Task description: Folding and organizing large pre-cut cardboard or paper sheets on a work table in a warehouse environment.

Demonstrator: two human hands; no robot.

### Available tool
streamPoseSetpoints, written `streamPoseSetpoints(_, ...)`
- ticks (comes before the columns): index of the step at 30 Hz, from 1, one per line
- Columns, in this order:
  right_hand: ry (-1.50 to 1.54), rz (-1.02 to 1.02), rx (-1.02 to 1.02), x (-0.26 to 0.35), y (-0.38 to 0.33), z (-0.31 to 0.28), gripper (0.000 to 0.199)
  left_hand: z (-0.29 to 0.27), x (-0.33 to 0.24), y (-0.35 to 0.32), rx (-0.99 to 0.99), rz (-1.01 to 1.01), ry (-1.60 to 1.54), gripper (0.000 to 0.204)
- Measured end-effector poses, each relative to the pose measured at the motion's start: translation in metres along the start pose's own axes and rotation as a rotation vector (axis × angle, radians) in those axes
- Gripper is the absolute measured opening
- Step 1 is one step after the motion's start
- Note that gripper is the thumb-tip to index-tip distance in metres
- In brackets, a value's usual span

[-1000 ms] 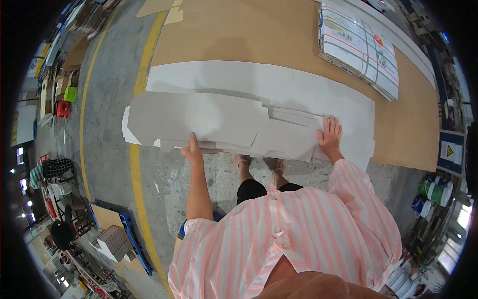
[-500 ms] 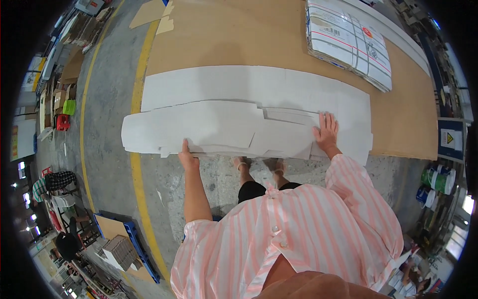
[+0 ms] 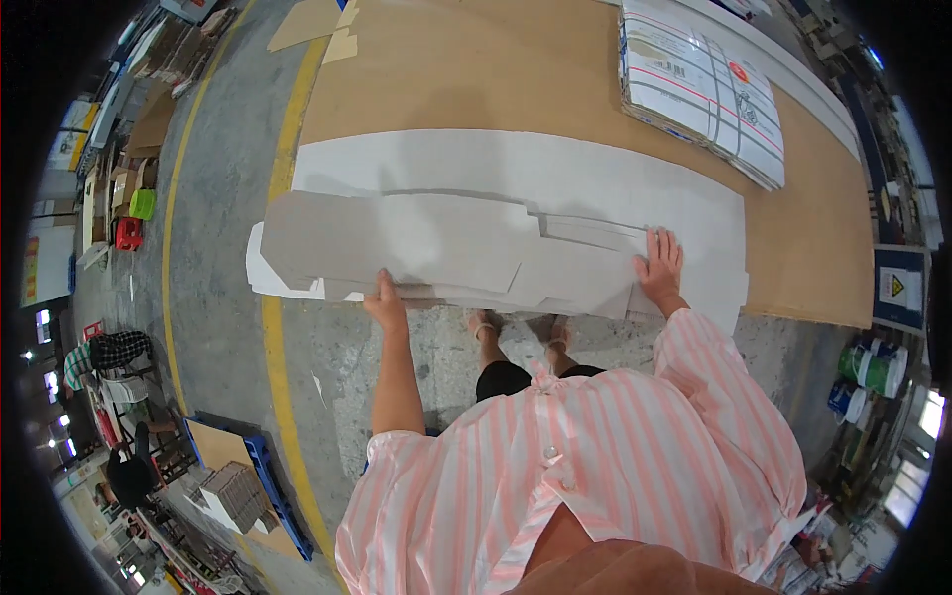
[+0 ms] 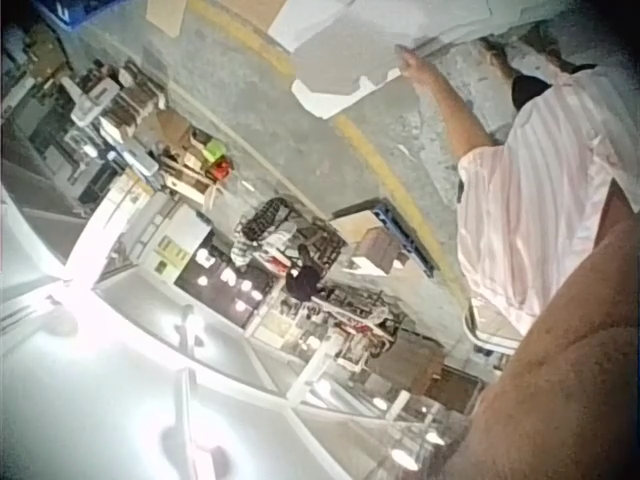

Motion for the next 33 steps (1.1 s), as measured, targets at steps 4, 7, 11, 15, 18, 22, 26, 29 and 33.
streamPoseSetpoints(4,0.007,0.007,0.001,-0.004,-0.001,0.001,0.065,0.002,0.0,0.003,-0.028,-0.091,-0.155,0.024)
streamPoseSetpoints(7,0.0,0.001,-0.007,-0.003,-0.001,0.001,0.064,0.001,0.005,0.001,-0.097,-0.203,-0.267,0.023)
streamPoseSetpoints(11,-0.003,0.005,-0.02,-0.01,-0.003,0.0,0.064,0.013,-0.011,-0.007,0.077,0.161,0.293,0.028)
streamPoseSetpoints(15,-0.003,0.006,-0.01,-0.007,-0.003,-0.002,0.064,-0.003,0.0,0.006,0.043,-0.014,0.024,0.027)
streamPoseSetpoints(18,-0.006,0.011,0.022,-0.01,-0.003,0.0,0.065,-0.005,0.02,0.006,-0.091,-0.319,-0.286,0.026)
streamPoseSetpoints(22,0.0,0.013,-0.007,-0.011,-0.001,0.001,0.066,0.003,-0.001,0.001,0.058,0.118,0.105,0.027)
streamPoseSetpoints(26,-0.014,0.019,-0.006,-0.018,-0.005,0.002,0.066,0.006,0.015,0.0,-0.084,-0.353,-0.354,0.025)
streamPoseSetpoints(29,-0.015,0.017,-0.012,-0.016,-0.001,0.003,0.066,0.005,0.006,0.001,-0.053,-0.151,-0.203,0.025)
streamPoseSetpoints(33,-0.021,-0.002,-0.009,-0.016,-0.002,0.003,0.066,0.004,-0.001,-0.003,0.033,0.141,0.167,0.023)
Point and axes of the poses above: each hand's wrist, its own y-axis towards the middle knuckle, its own z-axis out of the palm, x = y × z, the point moved 6 cm from there along y, towards the middle knuckle, and after that the axes turned 13 degrees about -y, right-handed, at the moved point
